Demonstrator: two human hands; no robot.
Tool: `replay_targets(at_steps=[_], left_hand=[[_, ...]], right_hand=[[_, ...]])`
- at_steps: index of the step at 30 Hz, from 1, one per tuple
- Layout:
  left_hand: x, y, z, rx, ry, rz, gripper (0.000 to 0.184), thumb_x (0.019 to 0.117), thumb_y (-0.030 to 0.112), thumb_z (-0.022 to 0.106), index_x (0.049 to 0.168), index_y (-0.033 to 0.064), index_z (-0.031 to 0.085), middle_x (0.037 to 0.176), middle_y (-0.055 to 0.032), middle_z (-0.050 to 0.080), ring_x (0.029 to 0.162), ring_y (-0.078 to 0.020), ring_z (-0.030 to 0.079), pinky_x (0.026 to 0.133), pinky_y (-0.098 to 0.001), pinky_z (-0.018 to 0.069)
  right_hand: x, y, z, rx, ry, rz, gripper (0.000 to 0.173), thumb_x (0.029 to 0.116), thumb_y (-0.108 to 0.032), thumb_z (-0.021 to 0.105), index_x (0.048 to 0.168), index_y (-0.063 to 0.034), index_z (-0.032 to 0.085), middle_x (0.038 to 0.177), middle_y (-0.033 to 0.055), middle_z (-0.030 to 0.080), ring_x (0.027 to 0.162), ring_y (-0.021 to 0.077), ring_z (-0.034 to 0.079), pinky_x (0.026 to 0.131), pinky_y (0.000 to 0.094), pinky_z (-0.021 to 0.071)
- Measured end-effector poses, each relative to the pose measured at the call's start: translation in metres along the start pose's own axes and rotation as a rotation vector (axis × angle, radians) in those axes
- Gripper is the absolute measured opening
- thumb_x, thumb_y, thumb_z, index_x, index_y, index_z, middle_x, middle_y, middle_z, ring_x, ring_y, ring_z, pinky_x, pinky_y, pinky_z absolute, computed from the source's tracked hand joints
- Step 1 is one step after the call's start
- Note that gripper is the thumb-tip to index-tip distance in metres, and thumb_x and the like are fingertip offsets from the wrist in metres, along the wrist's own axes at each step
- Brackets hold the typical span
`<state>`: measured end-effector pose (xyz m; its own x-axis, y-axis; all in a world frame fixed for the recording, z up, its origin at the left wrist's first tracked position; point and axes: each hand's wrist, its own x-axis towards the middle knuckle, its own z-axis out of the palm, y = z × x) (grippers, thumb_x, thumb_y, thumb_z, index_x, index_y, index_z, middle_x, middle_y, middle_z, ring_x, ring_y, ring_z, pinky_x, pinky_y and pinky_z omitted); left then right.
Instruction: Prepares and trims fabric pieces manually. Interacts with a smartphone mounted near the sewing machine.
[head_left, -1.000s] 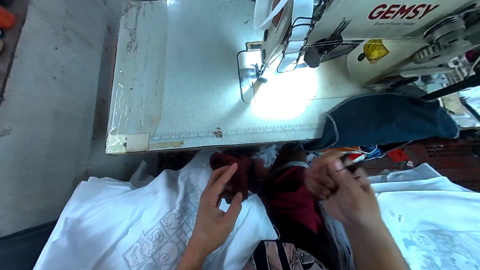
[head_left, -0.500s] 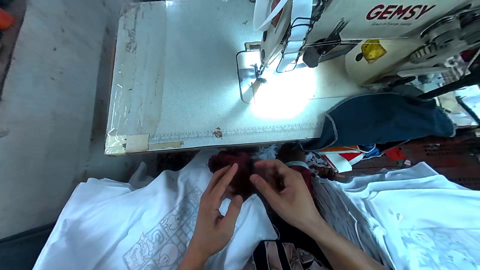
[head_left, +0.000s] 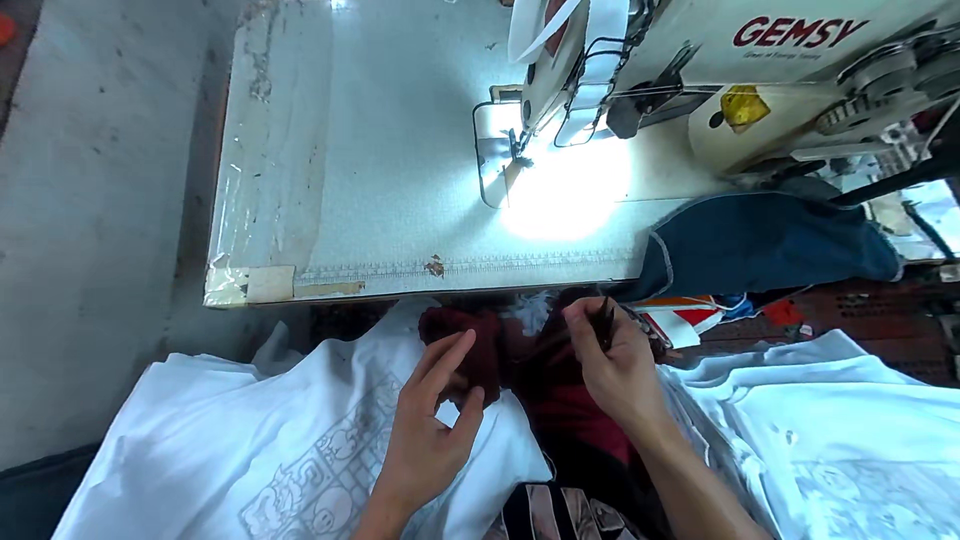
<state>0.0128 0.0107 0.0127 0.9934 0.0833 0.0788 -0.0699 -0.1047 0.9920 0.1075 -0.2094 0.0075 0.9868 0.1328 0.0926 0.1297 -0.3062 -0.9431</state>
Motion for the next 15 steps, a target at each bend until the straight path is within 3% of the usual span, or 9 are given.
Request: replay_targets(at_steps=[2, 5, 7, 9, 12, 15], left_hand=[[0.0, 0.0, -0.001, 0.008, 0.002, -0.004, 0.055, 0.0912, -0.001, 0.063, 0.146, 0.002, 0.054, 0.143, -0.012, 0.054, 0.09, -0.0115, 0.07, 0.075, -0.0277, 0.0637], [-0.001, 0.0, -0.001, 0.016, 0.001, -0.002, 0.055, 0.091, -0.002, 0.063, 0.146, 0.0018, 0.054, 0.143, -0.0122, 0.054, 0.09, -0.0118, 0.07, 0.075, -0.0277, 0.064], [0.0, -0.001, 0.0, 0.015, 0.002, -0.001, 0.055, 0.091, -0.001, 0.063, 0.146, 0.0018, 0.054, 0.143, -0.0126, 0.054, 0.091, -0.0123, 0.07, 0.076, -0.0279, 0.0639], [-0.001, -0.001, 0.0, 0.019, 0.001, -0.002, 0.055, 0.0907, 0.0, 0.064, 0.145, 0.0023, 0.055, 0.144, -0.0128, 0.054, 0.093, -0.0127, 0.07, 0.076, -0.0288, 0.0641], [-0.002, -0.001, -0.001, 0.01, 0.008, 0.004, 0.055, 0.0913, 0.001, 0.064, 0.145, 0.0025, 0.055, 0.144, -0.013, 0.053, 0.092, -0.0124, 0.07, 0.076, -0.0286, 0.0639], [-0.001, 0.002, -0.003, -0.003, 0.021, 0.005, 0.055, 0.0907, 0.001, 0.064, 0.145, 0.0028, 0.055, 0.143, -0.0118, 0.054, 0.089, -0.0102, 0.069, 0.075, -0.0262, 0.0625]], right_hand=[[-0.003, -0.001, 0.001, -0.039, 0.0, -0.045, 0.022, 0.1007, -0.016, 0.061, 0.117, -0.0012, 0.06, 0.08, -0.0073, 0.059, 0.065, -0.004, 0.053, 0.056, 0.0103, 0.0443], [-0.01, -0.011, 0.005, -0.034, -0.084, -0.106, 0.025, 0.1004, -0.015, 0.062, 0.12, 0.0005, 0.062, 0.079, -0.0064, 0.058, 0.064, -0.0043, 0.051, 0.055, 0.0108, 0.0438], [-0.012, -0.018, 0.007, -0.087, -0.17, -0.112, 0.037, 0.1012, -0.026, 0.064, 0.128, 0.0001, 0.06, 0.083, -0.0041, 0.059, 0.066, -0.0018, 0.052, 0.056, 0.0138, 0.0453], [-0.014, -0.023, 0.01, -0.159, -0.251, -0.077, 0.053, 0.1007, -0.04, 0.064, 0.136, -0.0016, 0.056, 0.098, 0.0006, 0.066, 0.08, 0.0017, 0.061, 0.068, 0.0189, 0.0537], [-0.015, -0.021, 0.018, -0.111, -0.336, -0.054, 0.046, 0.1049, -0.034, 0.057, 0.137, -0.0021, 0.056, 0.115, 0.0053, 0.067, 0.097, 0.0041, 0.065, 0.083, 0.0205, 0.0569], [-0.012, -0.008, 0.027, -0.09, -0.275, -0.084, 0.04, 0.1035, -0.029, 0.061, 0.135, -0.0042, 0.063, 0.112, 0.0052, 0.067, 0.095, 0.0046, 0.064, 0.082, 0.0194, 0.0557]])
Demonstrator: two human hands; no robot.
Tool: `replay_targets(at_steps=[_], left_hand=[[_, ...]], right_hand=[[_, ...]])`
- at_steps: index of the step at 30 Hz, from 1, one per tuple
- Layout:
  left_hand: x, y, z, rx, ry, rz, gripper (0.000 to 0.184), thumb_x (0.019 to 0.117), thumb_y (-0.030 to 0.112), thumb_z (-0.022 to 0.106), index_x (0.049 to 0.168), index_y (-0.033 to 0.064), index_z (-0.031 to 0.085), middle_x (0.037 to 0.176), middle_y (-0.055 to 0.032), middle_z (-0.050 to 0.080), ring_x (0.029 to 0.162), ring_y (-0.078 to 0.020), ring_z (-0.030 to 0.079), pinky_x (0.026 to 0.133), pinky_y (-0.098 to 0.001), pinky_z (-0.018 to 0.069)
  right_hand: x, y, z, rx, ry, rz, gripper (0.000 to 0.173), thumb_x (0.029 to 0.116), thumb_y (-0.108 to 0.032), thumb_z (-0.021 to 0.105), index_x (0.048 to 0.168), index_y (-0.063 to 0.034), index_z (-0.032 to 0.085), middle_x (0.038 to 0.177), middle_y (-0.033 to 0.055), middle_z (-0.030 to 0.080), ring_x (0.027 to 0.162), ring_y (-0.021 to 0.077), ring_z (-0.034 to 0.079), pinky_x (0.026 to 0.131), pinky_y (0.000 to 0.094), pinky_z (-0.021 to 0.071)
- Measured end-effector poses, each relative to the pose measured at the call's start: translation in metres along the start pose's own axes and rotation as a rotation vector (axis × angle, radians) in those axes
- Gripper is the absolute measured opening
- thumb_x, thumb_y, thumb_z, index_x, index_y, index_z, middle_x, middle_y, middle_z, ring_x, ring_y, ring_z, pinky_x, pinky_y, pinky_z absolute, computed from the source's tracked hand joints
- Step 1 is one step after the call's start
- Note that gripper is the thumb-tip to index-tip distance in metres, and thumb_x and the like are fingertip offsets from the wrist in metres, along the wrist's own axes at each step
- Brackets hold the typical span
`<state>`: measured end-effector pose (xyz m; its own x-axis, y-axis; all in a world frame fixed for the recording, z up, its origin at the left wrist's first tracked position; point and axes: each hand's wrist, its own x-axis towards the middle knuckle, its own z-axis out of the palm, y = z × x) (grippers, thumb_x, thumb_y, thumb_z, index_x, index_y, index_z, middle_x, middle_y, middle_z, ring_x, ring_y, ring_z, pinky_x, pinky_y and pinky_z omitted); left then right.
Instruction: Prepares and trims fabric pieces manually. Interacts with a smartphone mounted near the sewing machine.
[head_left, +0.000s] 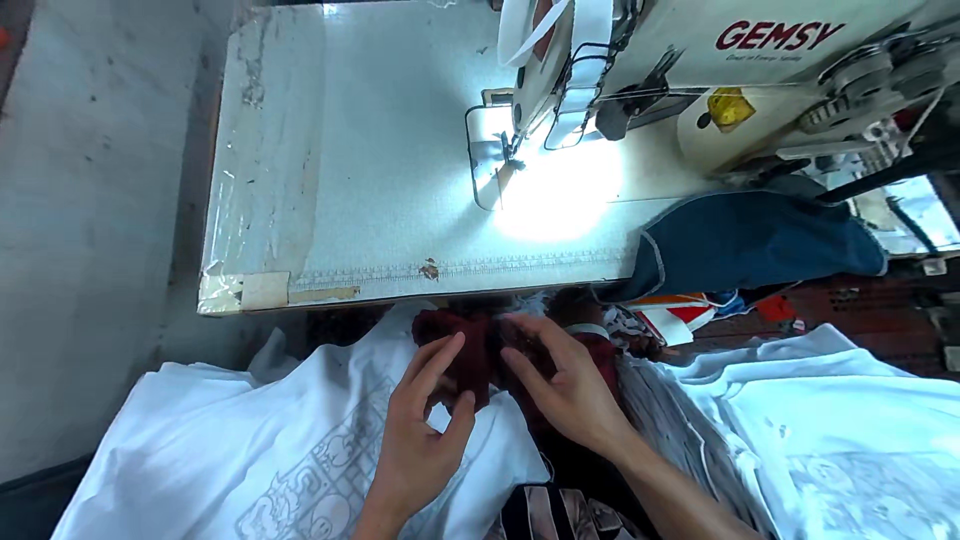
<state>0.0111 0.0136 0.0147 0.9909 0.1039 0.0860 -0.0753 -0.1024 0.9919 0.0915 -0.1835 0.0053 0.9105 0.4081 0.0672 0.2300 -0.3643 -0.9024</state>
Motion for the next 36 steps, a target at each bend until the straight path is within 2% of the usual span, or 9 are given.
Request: replay_targets(at_steps=[3, 6, 12, 16, 21, 25, 32, 34, 36], left_hand=[[0.001, 0.001, -0.002, -0.021, 0.01, -0.011, 0.055, 0.0907, 0.001, 0.064, 0.145, 0.0019, 0.055, 0.141, -0.0111, 0.055, 0.088, -0.009, 0.068, 0.075, -0.0246, 0.0619], [0.001, 0.001, -0.001, -0.019, 0.018, -0.017, 0.054, 0.0908, 0.001, 0.064, 0.144, 0.0013, 0.055, 0.141, -0.0116, 0.055, 0.088, -0.0093, 0.068, 0.074, -0.0248, 0.0618], [0.0, 0.001, 0.002, 0.004, 0.013, -0.012, 0.055, 0.0898, 0.0, 0.065, 0.144, 0.0007, 0.055, 0.14, -0.0118, 0.055, 0.087, -0.0096, 0.068, 0.073, -0.0253, 0.0627], [-0.001, 0.0, 0.003, 0.001, 0.006, -0.01, 0.055, 0.0897, 0.0, 0.065, 0.144, 0.0013, 0.056, 0.141, -0.0119, 0.055, 0.088, -0.0107, 0.069, 0.074, -0.026, 0.0631], [-0.001, 0.001, 0.004, 0.003, 0.001, -0.016, 0.054, 0.0904, 0.001, 0.065, 0.144, 0.0008, 0.056, 0.141, -0.0122, 0.055, 0.089, -0.0109, 0.069, 0.075, -0.0265, 0.0635], [-0.002, 0.001, 0.007, 0.038, -0.005, -0.015, 0.055, 0.0898, 0.001, 0.066, 0.144, 0.0014, 0.056, 0.141, -0.0122, 0.055, 0.089, -0.0105, 0.071, 0.075, -0.0267, 0.0642], [-0.004, 0.001, 0.012, 0.041, 0.001, -0.022, 0.056, 0.0902, 0.001, 0.068, 0.144, 0.0008, 0.056, 0.143, -0.0131, 0.054, 0.092, -0.0123, 0.072, 0.076, -0.0282, 0.0653], [-0.004, 0.0, 0.013, 0.044, 0.003, -0.022, 0.056, 0.0905, 0.001, 0.068, 0.145, 0.0011, 0.055, 0.144, -0.0129, 0.054, 0.093, -0.0129, 0.072, 0.077, -0.0288, 0.0655], [-0.003, 0.0, 0.012, 0.041, 0.002, -0.022, 0.054, 0.0912, 0.001, 0.068, 0.144, 0.0018, 0.056, 0.146, -0.0127, 0.053, 0.096, -0.0146, 0.072, 0.078, -0.0302, 0.0658]], right_hand=[[0.002, 0.004, 0.001, 0.051, 0.009, -0.008, 0.04, 0.1015, -0.028, 0.065, 0.134, -0.0049, 0.065, 0.114, 0.0041, 0.07, 0.098, 0.005, 0.066, 0.085, 0.0197, 0.0564], [-0.001, -0.003, 0.002, 0.126, -0.031, 0.009, 0.041, 0.1009, -0.026, 0.067, 0.134, -0.0016, 0.065, 0.118, 0.0049, 0.072, 0.099, 0.0057, 0.069, 0.086, 0.0209, 0.0587], [-0.003, -0.001, 0.009, -0.011, 0.036, -0.034, 0.04, 0.0993, -0.026, 0.068, 0.131, -0.0019, 0.067, 0.113, 0.0041, 0.072, 0.091, 0.002, 0.067, 0.08, 0.0167, 0.0573], [-0.002, -0.001, 0.008, -0.066, 0.055, -0.05, 0.039, 0.0997, -0.027, 0.067, 0.131, -0.0032, 0.068, 0.112, 0.0039, 0.073, 0.092, 0.0015, 0.067, 0.08, 0.0164, 0.0566], [-0.002, -0.003, 0.01, -0.181, 0.091, -0.06, 0.038, 0.099, -0.028, 0.067, 0.13, -0.0059, 0.07, 0.104, 0.0027, 0.072, 0.084, 0.0017, 0.066, 0.073, 0.0165, 0.056], [-0.002, -0.009, 0.013, -0.456, 0.171, -0.159, 0.035, 0.0974, -0.023, 0.064, 0.127, -0.0071, 0.073, 0.093, 0.006, 0.071, 0.067, 0.0114, 0.064, 0.056, 0.0259, 0.0531], [0.001, -0.016, 0.016, -0.7, 0.21, -0.25, 0.03, 0.1, -0.017, 0.059, 0.124, -0.0088, 0.075, 0.085, 0.0058, 0.071, 0.063, 0.0164, 0.064, 0.05, 0.029, 0.0494], [0.002, -0.014, 0.016, -0.699, 0.209, -0.251, 0.029, 0.1001, -0.015, 0.057, 0.122, -0.0097, 0.076, 0.084, 0.0054, 0.071, 0.062, 0.0164, 0.065, 0.049, 0.0293, 0.0495], [0.005, -0.01, 0.012, -0.631, 0.228, -0.203, 0.029, 0.1008, -0.021, 0.06, 0.122, -0.008, 0.075, 0.087, 0.0069, 0.071, 0.063, 0.0168, 0.065, 0.05, 0.0312, 0.0516]])
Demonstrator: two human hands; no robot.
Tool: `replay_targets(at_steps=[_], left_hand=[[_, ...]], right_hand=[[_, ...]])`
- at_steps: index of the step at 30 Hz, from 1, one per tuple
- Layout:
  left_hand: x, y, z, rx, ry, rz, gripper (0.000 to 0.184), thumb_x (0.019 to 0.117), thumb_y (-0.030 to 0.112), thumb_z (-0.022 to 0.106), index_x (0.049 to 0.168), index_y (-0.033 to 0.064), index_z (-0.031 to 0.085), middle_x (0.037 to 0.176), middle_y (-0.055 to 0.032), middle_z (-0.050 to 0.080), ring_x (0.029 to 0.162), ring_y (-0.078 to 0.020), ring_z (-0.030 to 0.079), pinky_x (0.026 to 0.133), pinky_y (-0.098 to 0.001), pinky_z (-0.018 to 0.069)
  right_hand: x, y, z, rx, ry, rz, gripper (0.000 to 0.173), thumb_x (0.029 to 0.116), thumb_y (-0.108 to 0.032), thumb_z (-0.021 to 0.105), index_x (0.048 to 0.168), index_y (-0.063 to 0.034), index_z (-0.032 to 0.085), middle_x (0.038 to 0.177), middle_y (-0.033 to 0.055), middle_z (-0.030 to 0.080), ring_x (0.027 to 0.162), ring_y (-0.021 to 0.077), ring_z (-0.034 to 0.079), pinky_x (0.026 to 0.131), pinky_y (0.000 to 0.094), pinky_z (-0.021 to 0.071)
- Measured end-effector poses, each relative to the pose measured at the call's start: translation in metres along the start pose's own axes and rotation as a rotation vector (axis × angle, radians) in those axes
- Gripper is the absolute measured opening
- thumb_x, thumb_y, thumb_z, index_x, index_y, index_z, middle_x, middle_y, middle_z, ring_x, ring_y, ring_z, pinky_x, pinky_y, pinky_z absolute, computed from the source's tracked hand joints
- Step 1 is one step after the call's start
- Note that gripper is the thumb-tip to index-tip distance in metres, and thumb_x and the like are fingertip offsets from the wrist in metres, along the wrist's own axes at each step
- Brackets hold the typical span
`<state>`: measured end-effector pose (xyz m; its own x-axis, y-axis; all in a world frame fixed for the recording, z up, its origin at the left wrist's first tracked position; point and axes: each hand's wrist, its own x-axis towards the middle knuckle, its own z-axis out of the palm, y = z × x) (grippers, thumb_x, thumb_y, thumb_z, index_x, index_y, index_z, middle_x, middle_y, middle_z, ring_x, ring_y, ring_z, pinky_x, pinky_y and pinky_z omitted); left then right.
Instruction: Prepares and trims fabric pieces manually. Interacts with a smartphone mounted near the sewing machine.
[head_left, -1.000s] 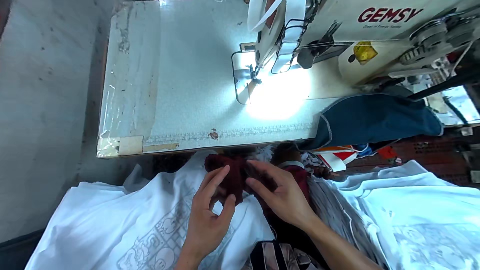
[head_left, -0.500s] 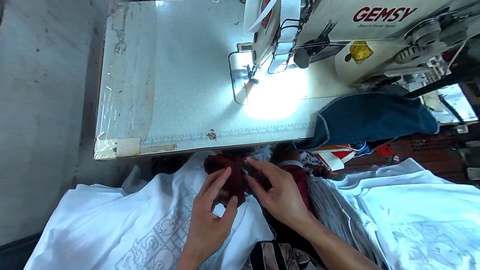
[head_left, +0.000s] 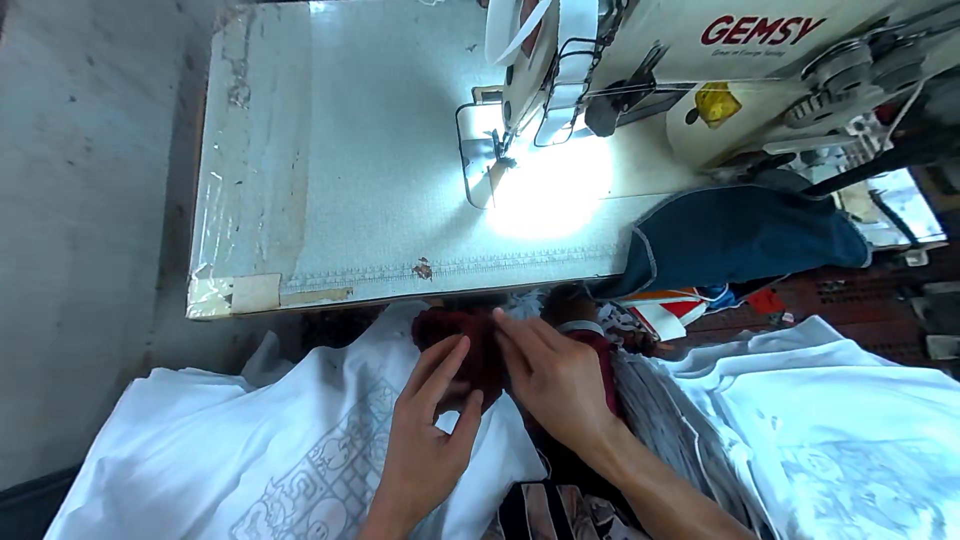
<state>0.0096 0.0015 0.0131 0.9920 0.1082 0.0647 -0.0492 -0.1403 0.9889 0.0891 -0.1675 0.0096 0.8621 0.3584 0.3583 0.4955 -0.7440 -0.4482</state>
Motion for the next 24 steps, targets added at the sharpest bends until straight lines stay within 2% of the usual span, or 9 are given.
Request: replay_targets(at_steps=[7, 9, 11, 13, 16, 18, 19, 21, 24], left_hand=[[0.004, 0.001, -0.005, -0.058, -0.001, -0.066, 0.05, 0.0925, 0.001, 0.067, 0.142, 0.0039, 0.059, 0.145, -0.0116, 0.054, 0.1, -0.0173, 0.072, 0.081, -0.0312, 0.0658], [0.003, 0.0, -0.005, -0.06, 0.012, -0.089, 0.05, 0.0926, 0.001, 0.068, 0.141, 0.0041, 0.059, 0.145, -0.0113, 0.054, 0.099, -0.018, 0.072, 0.081, -0.0318, 0.066], [0.003, 0.0, -0.003, -0.084, 0.023, -0.114, 0.053, 0.0919, 0.002, 0.069, 0.143, 0.0021, 0.055, 0.147, -0.0118, 0.053, 0.098, -0.02, 0.073, 0.08, -0.0338, 0.0667], [0.003, 0.0, 0.002, -0.104, 0.018, -0.137, 0.062, 0.0906, 0.001, 0.071, 0.147, -0.0004, 0.046, 0.148, -0.0123, 0.052, 0.096, -0.022, 0.074, 0.08, -0.0362, 0.0674], [0.001, 0.001, 0.012, -0.083, 0.03, -0.126, 0.08, 0.0841, -0.002, 0.077, 0.152, -0.0053, 0.034, 0.146, -0.0144, 0.054, 0.095, -0.0215, 0.075, 0.079, -0.0363, 0.0681], [0.0, 0.001, 0.014, -0.056, 0.018, -0.1, 0.087, 0.0814, -0.002, 0.08, 0.153, -0.0074, 0.031, 0.147, -0.0154, 0.052, 0.095, -0.0203, 0.076, 0.081, -0.0356, 0.068], [-0.001, 0.0, 0.013, -0.065, 0.004, -0.088, 0.086, 0.082, -0.001, 0.081, 0.152, -0.0074, 0.031, 0.149, -0.0162, 0.05, 0.096, -0.0215, 0.076, 0.082, -0.0367, 0.0681], [-0.001, -0.002, 0.01, -0.106, -0.015, -0.086, 0.07, 0.0859, 0.002, 0.079, 0.145, -0.0056, 0.042, 0.145, -0.0167, 0.051, 0.096, -0.0235, 0.075, 0.082, -0.0388, 0.0685], [-0.001, -0.005, 0.005, -0.079, -0.081, -0.156, 0.039, 0.0931, 0.011, 0.074, 0.127, -0.002, 0.058, 0.125, -0.0102, 0.063, 0.089, -0.0173, 0.074, 0.078, -0.0341, 0.0676]], right_hand=[[-0.008, 0.015, -0.014, 0.256, -0.268, 0.206, 0.042, 0.1018, -0.041, 0.058, 0.131, -0.0121, 0.067, 0.109, 0.0033, 0.072, 0.084, 0.0102, 0.068, 0.07, 0.0312, 0.0578], [-0.011, 0.014, -0.02, 0.348, -0.303, 0.247, 0.042, 0.1013, -0.046, 0.059, 0.124, -0.0114, 0.067, 0.102, -0.0009, 0.071, 0.082, 0.0054, 0.065, 0.071, 0.026, 0.0565], [-0.011, 0.009, -0.025, 0.525, -0.298, 0.292, 0.035, 0.1006, -0.043, 0.063, 0.114, -0.0105, 0.067, 0.084, -0.0061, 0.065, 0.067, -0.0006, 0.057, 0.057, 0.0171, 0.0491], [-0.01, 0.002, -0.027, 0.688, -0.37, 0.352, 0.033, 0.0988, -0.041, 0.067, 0.111, -0.0104, 0.069, 0.075, -0.0088, 0.062, 0.056, -0.0025, 0.05, 0.048, 0.0148, 0.0415], [-0.009, -0.001, -0.018, 0.758, -0.481, 0.46, 0.036, 0.091, -0.047, 0.075, 0.104, -0.0137, 0.071, 0.071, -0.0105, 0.059, 0.054, -0.0025, 0.047, 0.048, 0.0152, 0.0389], [-0.008, 0.002, -0.012, 0.818, -0.487, 0.513, 0.022, 0.0915, -0.035, 0.075, 0.099, -0.0143, 0.072, 0.073, -0.0092, 0.064, 0.058, -0.0019, 0.055, 0.053, 0.0157, 0.0453], [-0.008, 0.005, -0.011, 0.866, -0.47, 0.525, 0.015, 0.0947, -0.028, 0.071, 0.099, -0.0132, 0.073, 0.075, -0.0086, 0.066, 0.061, -0.0018, 0.058, 0.055, 0.0158, 0.0481], [-0.01, 0.008, -0.009, 0.992, -0.403, 0.575, 0.013, 0.1004, -0.018, 0.062, 0.102, -0.0099, 0.072, 0.073, -0.0079, 0.063, 0.056, -0.0008, 0.052, 0.051, 0.0162, 0.0436], [-0.013, 0.013, -0.011, 1.235, -0.339, 0.64, 0.014, 0.1044, -0.012, 0.054, 0.108, -0.0083, 0.066, 0.075, -0.0062, 0.061, 0.052, -0.0007, 0.047, 0.046, 0.015, 0.0402]])
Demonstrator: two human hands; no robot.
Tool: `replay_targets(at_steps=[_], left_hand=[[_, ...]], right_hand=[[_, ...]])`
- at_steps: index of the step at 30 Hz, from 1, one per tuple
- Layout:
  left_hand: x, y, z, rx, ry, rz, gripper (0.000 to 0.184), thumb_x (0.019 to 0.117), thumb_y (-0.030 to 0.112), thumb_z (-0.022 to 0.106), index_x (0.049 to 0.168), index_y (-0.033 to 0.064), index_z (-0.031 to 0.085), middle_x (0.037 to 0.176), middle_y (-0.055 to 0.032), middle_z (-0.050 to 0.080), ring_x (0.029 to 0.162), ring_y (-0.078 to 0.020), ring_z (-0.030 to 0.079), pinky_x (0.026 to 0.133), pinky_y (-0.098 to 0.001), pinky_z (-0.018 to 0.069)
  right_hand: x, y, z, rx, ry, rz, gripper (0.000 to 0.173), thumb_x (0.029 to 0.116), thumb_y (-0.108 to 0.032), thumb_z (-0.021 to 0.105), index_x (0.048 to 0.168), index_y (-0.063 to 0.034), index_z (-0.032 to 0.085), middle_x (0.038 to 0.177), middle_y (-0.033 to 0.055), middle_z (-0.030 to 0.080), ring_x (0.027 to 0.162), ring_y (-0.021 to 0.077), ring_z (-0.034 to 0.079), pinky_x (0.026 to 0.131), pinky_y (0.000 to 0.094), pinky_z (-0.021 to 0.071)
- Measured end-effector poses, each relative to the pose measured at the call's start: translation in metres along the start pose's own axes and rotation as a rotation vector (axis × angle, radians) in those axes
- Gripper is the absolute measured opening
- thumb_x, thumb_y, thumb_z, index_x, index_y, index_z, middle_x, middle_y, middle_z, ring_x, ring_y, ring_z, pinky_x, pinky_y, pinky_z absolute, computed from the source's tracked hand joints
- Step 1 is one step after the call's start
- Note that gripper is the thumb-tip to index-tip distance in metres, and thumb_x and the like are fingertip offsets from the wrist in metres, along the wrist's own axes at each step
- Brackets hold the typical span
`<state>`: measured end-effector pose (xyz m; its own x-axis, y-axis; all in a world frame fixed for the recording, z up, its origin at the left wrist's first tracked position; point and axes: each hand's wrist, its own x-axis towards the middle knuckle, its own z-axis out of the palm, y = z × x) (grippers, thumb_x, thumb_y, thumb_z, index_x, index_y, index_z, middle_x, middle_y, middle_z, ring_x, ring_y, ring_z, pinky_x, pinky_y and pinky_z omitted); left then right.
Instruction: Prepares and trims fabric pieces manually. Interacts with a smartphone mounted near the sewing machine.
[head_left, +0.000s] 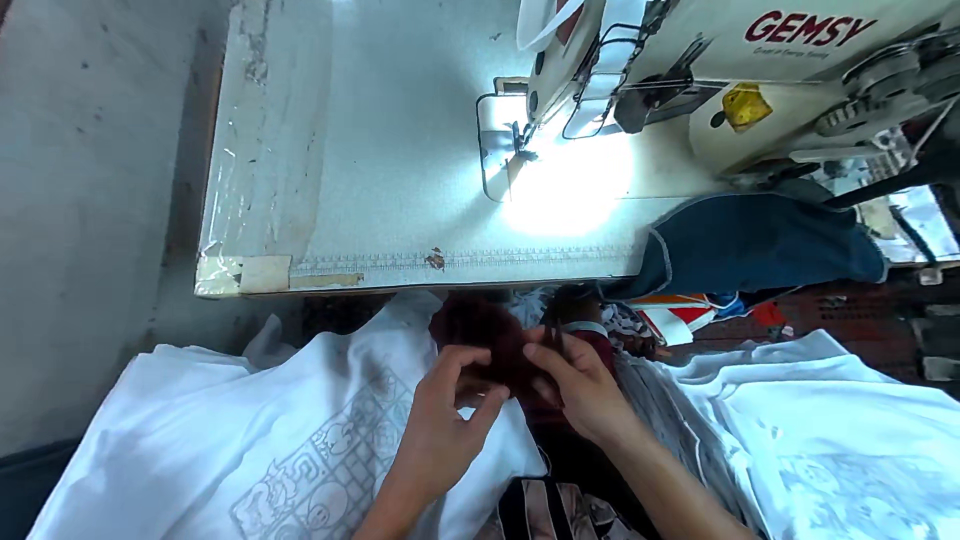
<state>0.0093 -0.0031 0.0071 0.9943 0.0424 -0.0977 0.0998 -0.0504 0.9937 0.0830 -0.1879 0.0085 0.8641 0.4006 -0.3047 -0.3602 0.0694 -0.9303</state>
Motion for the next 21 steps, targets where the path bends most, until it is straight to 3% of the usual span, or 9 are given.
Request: replay_targets(at_steps=[3, 7, 14, 17, 21], left_hand=[[0.0, -0.002, 0.002, 0.011, -0.045, -0.056, 0.03, 0.0986, 0.016, 0.068, 0.121, -0.0002, 0.058, 0.109, -0.0052, 0.071, 0.084, -0.0145, 0.075, 0.076, -0.0323, 0.0669], [0.002, -0.005, 0.005, 0.107, 0.038, 0.005, 0.021, 0.1016, 0.023, 0.064, 0.111, 0.0036, 0.065, 0.097, -0.0007, 0.071, 0.077, -0.008, 0.07, 0.069, -0.025, 0.0631], [0.004, -0.005, 0.009, 0.207, 0.167, -0.032, 0.024, 0.1014, 0.032, 0.063, 0.102, 0.0081, 0.07, 0.095, 0.0004, 0.065, 0.074, -0.0051, 0.066, 0.062, -0.0195, 0.059], [0.005, -0.008, 0.006, 0.154, 0.13, -0.026, 0.018, 0.1012, 0.025, 0.063, 0.1, 0.0084, 0.069, 0.093, 0.0015, 0.065, 0.074, -0.0042, 0.063, 0.064, -0.0187, 0.0555], [0.005, -0.009, -0.002, -0.038, 0.002, 0.0, 0.015, 0.1018, 0.018, 0.06, 0.096, 0.0065, 0.068, 0.094, -0.0008, 0.065, 0.081, -0.0079, 0.065, 0.071, -0.0236, 0.0574]], right_hand=[[0.0, 0.002, -0.003, 0.059, -0.03, -0.007, 0.011, 0.1051, -0.012, 0.053, 0.109, -0.0097, 0.064, 0.077, -0.0049, 0.061, 0.052, -0.0002, 0.047, 0.046, 0.0146, 0.041], [0.0, 0.005, -0.001, 0.08, -0.041, 0.008, 0.008, 0.1051, -0.014, 0.056, 0.106, -0.0097, 0.063, 0.073, -0.0044, 0.058, 0.05, 0.0006, 0.046, 0.045, 0.0152, 0.04], [-0.004, 0.011, 0.008, -0.013, -0.063, -0.062, 0.009, 0.1055, -0.014, 0.056, 0.108, -0.0083, 0.062, 0.076, -0.0026, 0.06, 0.054, 0.0026, 0.052, 0.048, 0.016, 0.0447], [-0.004, 0.014, 0.009, 0.003, -0.071, -0.059, 0.01, 0.1059, -0.014, 0.055, 0.109, -0.0076, 0.062, 0.075, -0.0026, 0.059, 0.055, 0.0026, 0.051, 0.049, 0.0161, 0.0436], [-0.002, 0.013, 0.007, 0.058, -0.034, -0.061, 0.009, 0.1062, -0.015, 0.055, 0.109, -0.0092, 0.06, 0.075, -0.0029, 0.057, 0.055, 0.0023, 0.049, 0.049, 0.0162, 0.0423]])
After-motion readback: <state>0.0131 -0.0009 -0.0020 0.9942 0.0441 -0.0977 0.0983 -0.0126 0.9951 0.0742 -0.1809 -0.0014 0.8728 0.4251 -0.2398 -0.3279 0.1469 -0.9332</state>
